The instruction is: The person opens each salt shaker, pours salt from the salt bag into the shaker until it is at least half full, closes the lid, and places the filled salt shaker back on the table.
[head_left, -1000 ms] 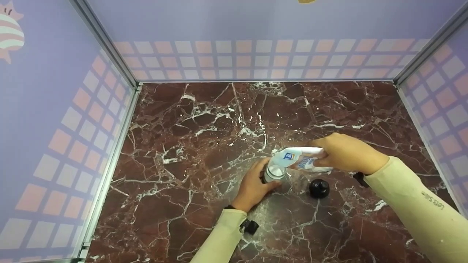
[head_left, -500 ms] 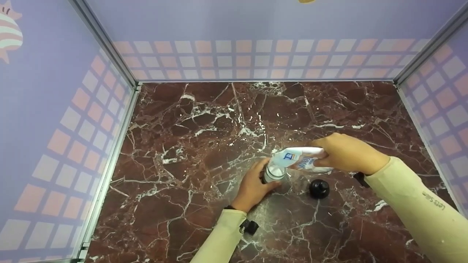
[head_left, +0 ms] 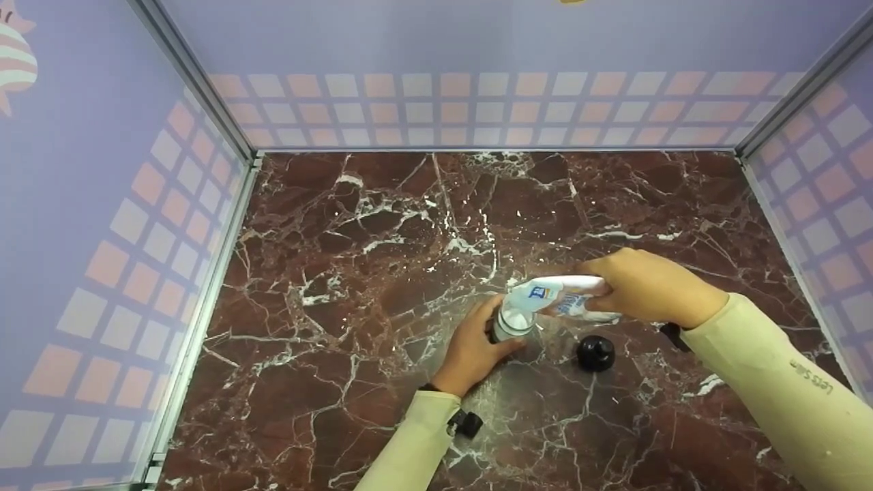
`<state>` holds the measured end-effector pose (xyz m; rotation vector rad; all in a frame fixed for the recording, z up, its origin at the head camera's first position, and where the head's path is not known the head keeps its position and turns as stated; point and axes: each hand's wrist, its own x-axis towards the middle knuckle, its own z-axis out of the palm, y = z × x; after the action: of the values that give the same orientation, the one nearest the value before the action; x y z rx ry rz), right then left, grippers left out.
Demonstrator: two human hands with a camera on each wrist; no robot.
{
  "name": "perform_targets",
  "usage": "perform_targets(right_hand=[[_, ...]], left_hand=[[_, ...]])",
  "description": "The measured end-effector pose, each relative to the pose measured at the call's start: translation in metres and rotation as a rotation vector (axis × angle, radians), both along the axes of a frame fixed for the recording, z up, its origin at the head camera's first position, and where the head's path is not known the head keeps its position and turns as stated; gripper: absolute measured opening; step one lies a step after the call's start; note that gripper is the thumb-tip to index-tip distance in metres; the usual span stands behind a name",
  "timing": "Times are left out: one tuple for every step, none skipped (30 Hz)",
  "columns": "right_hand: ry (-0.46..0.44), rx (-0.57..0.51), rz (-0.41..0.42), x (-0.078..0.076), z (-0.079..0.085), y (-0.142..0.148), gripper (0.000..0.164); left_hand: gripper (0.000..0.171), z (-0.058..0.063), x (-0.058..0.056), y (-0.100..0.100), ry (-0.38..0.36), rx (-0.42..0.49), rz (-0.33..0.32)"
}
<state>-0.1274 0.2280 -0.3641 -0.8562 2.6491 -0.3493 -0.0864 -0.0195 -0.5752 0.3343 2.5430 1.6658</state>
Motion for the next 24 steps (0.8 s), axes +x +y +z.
perform_targets(right_hand=[[0.001,0.000,0.000,0.0000,0.0001,0.0000,0.017],[0.001,0.002,0.000,0.0001,0.0002,0.0001,0.017],[-0.001,0.004,-0.001,0.0000,0.0003,0.0001,0.017],[-0.003,0.006,-0.004,0.0000,0.0004,0.0000,0.017],[-0.003,0.008,-0.005,0.0001,0.0006,0.0001,0.017],[-0.005,0.010,-0.006,0.0003,0.0010,0.0000,0.017],[-0.008,0.010,-0.007,0.0005,0.0014,0.0000,0.017],[-0.011,0.011,-0.009,0.0006,0.0018,-0.0001,0.017],[-0.013,0.010,-0.011,0.0008,0.0022,-0.0001,0.016],[-0.010,0.009,-0.011,0.0010,0.0026,-0.0001,0.016],[-0.008,0.008,-0.010,0.0011,0.0029,0.0000,0.016],[-0.007,0.006,-0.010,0.0011,0.0032,0.0001,0.016],[-0.005,0.005,-0.009,0.0011,0.0033,0.0002,0.016],[0.000,0.003,-0.005,0.0008,0.0032,0.0003,0.016],[0.001,0.001,-0.004,0.0007,0.0032,0.0005,0.016],[-0.002,-0.002,-0.003,0.0007,0.0030,0.0008,0.016],[-0.005,-0.001,-0.002,0.0007,0.0030,0.0010,0.016],[-0.008,0.000,-0.001,0.0007,0.0029,0.0012,0.016],[-0.011,0.001,-0.002,0.0007,0.0029,0.0012,0.017],[-0.012,0.001,-0.001,0.0007,0.0028,0.0012,0.017],[-0.013,0.001,-0.001,0.0007,0.0027,0.0012,0.016],[-0.009,0.004,0.002,0.0007,0.0025,0.0010,0.016],[-0.006,0.007,0.001,0.0009,0.0025,0.0009,0.016],[-0.006,0.008,0.000,0.0010,0.0023,0.0008,0.016]], left_hand=[[0.081,-0.0001,0.0000,0.0001,-0.002,0.001,-0.001],[0.082,-0.0002,0.0000,0.0003,-0.005,0.003,-0.001],[0.082,0.0000,0.0002,0.0005,-0.008,0.004,-0.001],[0.082,0.0003,0.0003,0.0006,-0.011,0.007,0.000],[0.082,0.0005,0.0004,0.0007,-0.013,0.007,0.000],[0.083,0.0009,0.0005,0.0009,-0.014,0.004,0.001],[0.083,0.0009,0.0005,0.0009,-0.013,0.002,0.001],[0.083,0.0009,0.0005,0.0009,-0.013,0.001,0.002],[0.083,0.0008,0.0003,0.0009,-0.011,-0.001,0.002],[0.083,0.0005,0.0002,0.0007,-0.011,-0.003,0.003],[0.083,0.0002,0.0000,0.0007,-0.010,-0.006,0.002],[0.083,0.0001,-0.0001,0.0005,-0.011,-0.011,0.003],[0.083,0.0000,-0.0002,0.0003,-0.013,-0.016,0.004],[0.084,0.0000,-0.0003,0.0002,-0.013,-0.019,0.004],[0.084,0.0003,-0.0005,0.0001,-0.012,-0.025,0.004],[0.084,0.0006,-0.0004,0.0001,-0.010,-0.029,0.003],[0.084,0.0010,-0.0004,0.0000,-0.009,-0.033,0.002],[0.083,0.0016,-0.0003,-0.0001,-0.008,-0.035,0.000],[0.083,0.0020,-0.0002,-0.0001,-0.007,-0.036,-0.001],[0.083,0.0024,-0.0001,-0.0001,-0.008,-0.038,-0.002],[0.083,0.0028,0.0001,-0.0001,-0.010,-0.042,-0.003],[0.083,0.0028,0.0005,-0.0001,-0.013,-0.042,-0.002],[0.084,0.0027,0.0008,-0.0001,-0.019,-0.041,-0.002],[0.084,0.0025,0.0011,0.0000,-0.026,-0.039,-0.002]])
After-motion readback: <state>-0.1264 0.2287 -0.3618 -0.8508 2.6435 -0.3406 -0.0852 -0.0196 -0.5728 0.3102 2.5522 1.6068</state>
